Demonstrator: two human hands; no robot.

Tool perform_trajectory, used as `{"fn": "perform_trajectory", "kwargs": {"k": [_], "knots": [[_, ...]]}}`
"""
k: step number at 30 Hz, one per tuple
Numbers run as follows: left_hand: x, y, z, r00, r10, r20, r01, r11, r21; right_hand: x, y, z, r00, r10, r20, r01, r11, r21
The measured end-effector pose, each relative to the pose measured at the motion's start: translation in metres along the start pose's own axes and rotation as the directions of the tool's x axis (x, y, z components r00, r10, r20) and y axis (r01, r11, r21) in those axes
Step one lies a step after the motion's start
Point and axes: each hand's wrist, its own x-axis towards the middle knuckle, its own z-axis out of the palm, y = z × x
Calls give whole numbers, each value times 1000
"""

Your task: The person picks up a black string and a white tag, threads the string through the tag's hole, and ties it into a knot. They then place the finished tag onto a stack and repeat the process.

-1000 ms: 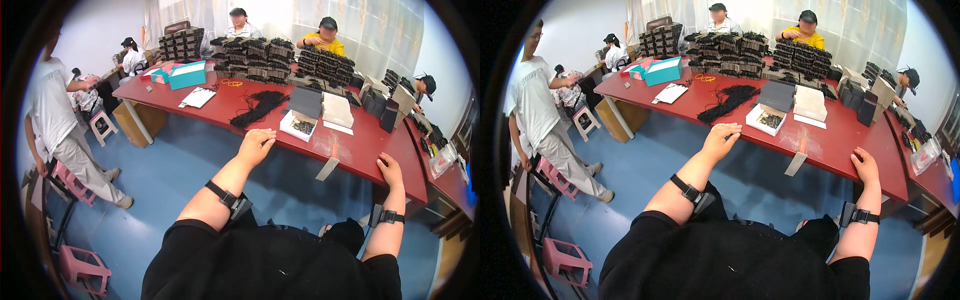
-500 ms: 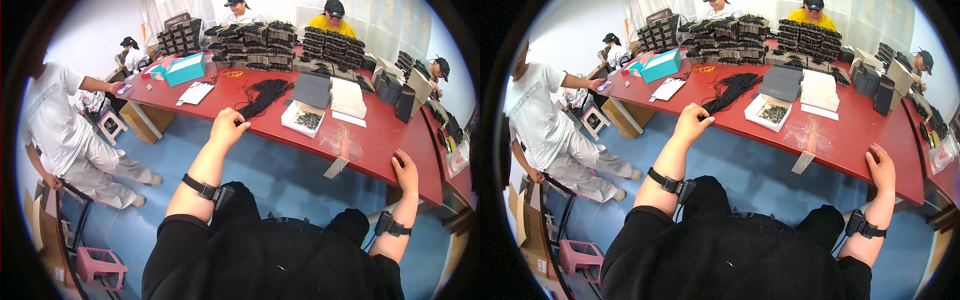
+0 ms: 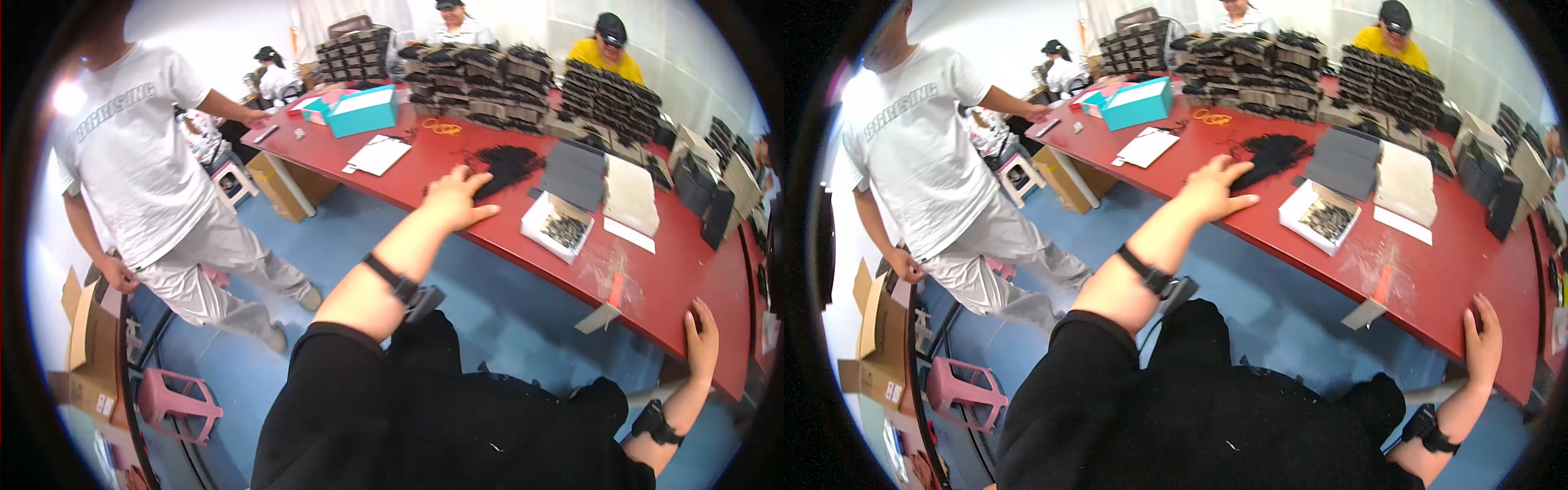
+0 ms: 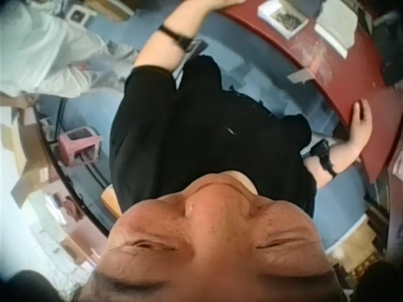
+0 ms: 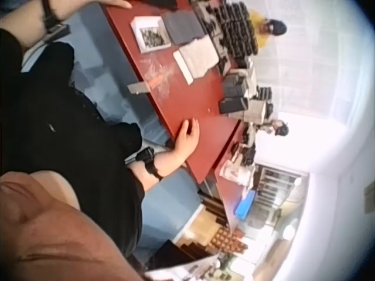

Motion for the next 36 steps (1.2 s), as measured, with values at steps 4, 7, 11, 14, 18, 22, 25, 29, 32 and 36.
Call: {"fn": "perform_trajectory", "kwargs": {"k": [4, 7, 11, 14, 18, 22, 25, 29, 32, 36], "knots": [[26, -20, 2, 973, -195, 126, 170, 969, 181, -1, -7, -1, 1000, 8, 19, -7, 1000, -14], [27, -44, 2, 949, -312, 53, 300, 940, 165, -2, -9, -2, 1000, -5, 13, 5, 1000, -11], [13, -57, -6, 960, -280, 33, 269, 945, 187, 3, -19, -1, 999, -32, 35, 31, 999, 18], [5, -56, -9, 975, -224, -14, 224, 971, 80, 2, -25, -2, 1000, -12, 16, 12, 999, -32], [2, -49, -16, 972, -236, -10, 236, 967, 95, -1, -28, -5, 1000, -1, 9, 1, 999, -53], [15, -43, -9, 967, -218, -131, 225, 973, 46, 0, -26, -4, 1000, -15, -5, 15, 999, -47], [22, -42, -7, 941, -322, -106, 319, 947, -49, -2, -25, -6, 1000, -4, -18, 4, 1000, 1], [15, -63, -6, 927, -350, -132, 274, 876, -398, -4, -28, -6, 999, 7, -45, -5, 999, 39], [7, -63, -13, 895, -421, -146, 309, 823, -476, -4, -27, -5, 998, -10, -54, 12, 999, 36], [6, -57, -24, 882, -467, -54, 380, 776, -503, -6, -26, -6, 997, -15, -71, 17, 999, 27]]}}
